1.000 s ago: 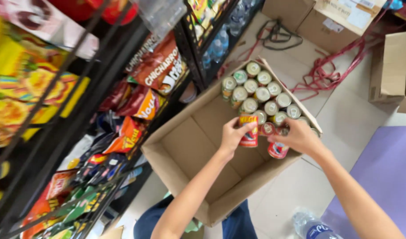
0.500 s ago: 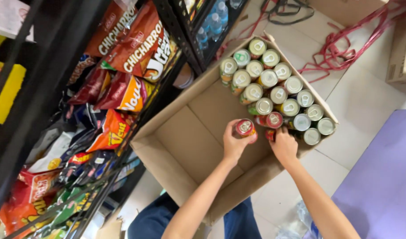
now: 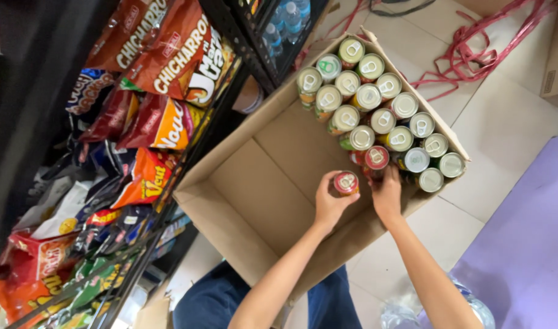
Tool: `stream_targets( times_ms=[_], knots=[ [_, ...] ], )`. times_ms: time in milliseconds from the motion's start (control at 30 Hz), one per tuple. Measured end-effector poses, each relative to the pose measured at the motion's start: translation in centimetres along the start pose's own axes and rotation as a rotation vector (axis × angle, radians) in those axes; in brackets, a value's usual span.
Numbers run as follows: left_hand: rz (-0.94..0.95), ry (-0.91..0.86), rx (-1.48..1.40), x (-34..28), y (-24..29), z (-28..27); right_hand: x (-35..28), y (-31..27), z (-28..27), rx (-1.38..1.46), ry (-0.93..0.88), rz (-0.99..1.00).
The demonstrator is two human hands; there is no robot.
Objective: The person picks up various canned food items from a retail shelf and places them into a cardboard box on the floor, organizing them in rows.
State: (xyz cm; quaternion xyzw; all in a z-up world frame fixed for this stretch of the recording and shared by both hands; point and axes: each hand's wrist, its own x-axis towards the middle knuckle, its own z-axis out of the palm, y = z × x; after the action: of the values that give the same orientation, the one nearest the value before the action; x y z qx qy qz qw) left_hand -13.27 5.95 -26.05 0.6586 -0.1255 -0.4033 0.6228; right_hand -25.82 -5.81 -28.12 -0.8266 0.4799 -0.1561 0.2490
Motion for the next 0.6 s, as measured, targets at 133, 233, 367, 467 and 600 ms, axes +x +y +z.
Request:
stream_targets(
  times_ms=[133, 233, 367, 467, 600],
  knots=[
    [0.042, -0.036, 0.055, -0.9, -1.5, 0.5, -2.3, 0.5, -1.6, 0.111, 0.007, 0.015],
    [0.049, -0.115, -0.001, -1.7, -2.5, 1.6, -3.7, 0.8, -3.3, 0.331, -0.033, 0.206],
    [0.184, -0.244, 0.154, -2.9, 1.2, 3.7, -2.6, -3.2, -8.2, 0.601, -0.329, 0.202],
    [0.270, -0.313, 0.150, -2.8, 2.0, 4.8, -2.3, -2.2, -8.8, 0.287, -0.283, 0.070],
    [0.039, -0.088, -0.032, -1.2, -6.4, 7.3, -1.7, 0.0, -8.4, 0.163, -0.117, 0.068]
  ],
)
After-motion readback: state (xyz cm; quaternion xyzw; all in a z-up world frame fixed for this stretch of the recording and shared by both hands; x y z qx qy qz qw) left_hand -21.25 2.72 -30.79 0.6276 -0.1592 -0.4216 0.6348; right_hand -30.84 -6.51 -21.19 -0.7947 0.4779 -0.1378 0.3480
